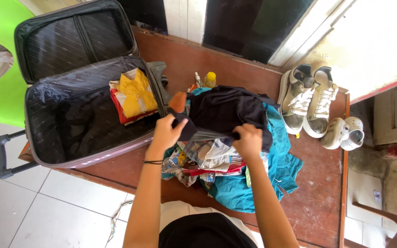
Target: The person packs a suitcase by folding a red shirt and placing it inside, followed by folding and packing a yellow shirt and a black shirt.
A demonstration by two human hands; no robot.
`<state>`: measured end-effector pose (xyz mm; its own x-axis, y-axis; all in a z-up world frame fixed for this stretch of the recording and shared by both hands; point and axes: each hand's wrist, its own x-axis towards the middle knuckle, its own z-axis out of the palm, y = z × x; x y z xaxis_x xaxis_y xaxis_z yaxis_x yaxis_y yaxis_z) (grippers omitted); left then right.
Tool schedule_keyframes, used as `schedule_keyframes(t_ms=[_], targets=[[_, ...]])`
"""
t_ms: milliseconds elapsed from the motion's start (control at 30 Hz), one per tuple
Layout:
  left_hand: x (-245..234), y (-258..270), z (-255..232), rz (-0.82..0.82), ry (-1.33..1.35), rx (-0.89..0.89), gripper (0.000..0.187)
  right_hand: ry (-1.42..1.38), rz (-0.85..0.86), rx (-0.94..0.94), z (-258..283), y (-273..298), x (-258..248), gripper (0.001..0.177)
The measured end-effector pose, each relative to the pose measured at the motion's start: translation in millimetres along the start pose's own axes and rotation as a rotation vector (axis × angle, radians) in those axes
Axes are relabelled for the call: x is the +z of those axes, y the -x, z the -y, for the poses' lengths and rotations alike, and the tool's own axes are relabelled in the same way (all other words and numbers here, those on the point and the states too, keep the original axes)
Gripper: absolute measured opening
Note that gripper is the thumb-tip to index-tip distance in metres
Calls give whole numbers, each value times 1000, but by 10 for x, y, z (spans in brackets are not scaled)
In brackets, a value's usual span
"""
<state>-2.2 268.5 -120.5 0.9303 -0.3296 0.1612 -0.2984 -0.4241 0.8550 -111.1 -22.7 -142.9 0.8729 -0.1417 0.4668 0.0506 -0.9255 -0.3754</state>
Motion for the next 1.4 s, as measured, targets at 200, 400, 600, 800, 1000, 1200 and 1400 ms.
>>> schedule_keyframes(t_ms=[200,400,600,800,1000,1200,1400], targets=[[-488,143,-68,-9,-2,-34,38,-333,-171,146,-716,253,-261,44],[-697,187,-29,536,-170,-111,59,-1086,439,774,-1769,579,-634,23],[-396,-274,-279,447,146,17,59,-1094,263,858,-1525,358,-747,27],[330,-713,231,327,-307,-39,76,-696,104,1171,-1489,361,-457,37],[486,-281,509,261,-460,-258,48,-774,84,1277,-1988,785,-163,35],[299,-151,203,-239,7,214,21,-1290,-303,949,-1667,551,-373,28],[120,-139,396,-202,365,-193,33,-1223,-279,870,-1683,438,-549,33]])
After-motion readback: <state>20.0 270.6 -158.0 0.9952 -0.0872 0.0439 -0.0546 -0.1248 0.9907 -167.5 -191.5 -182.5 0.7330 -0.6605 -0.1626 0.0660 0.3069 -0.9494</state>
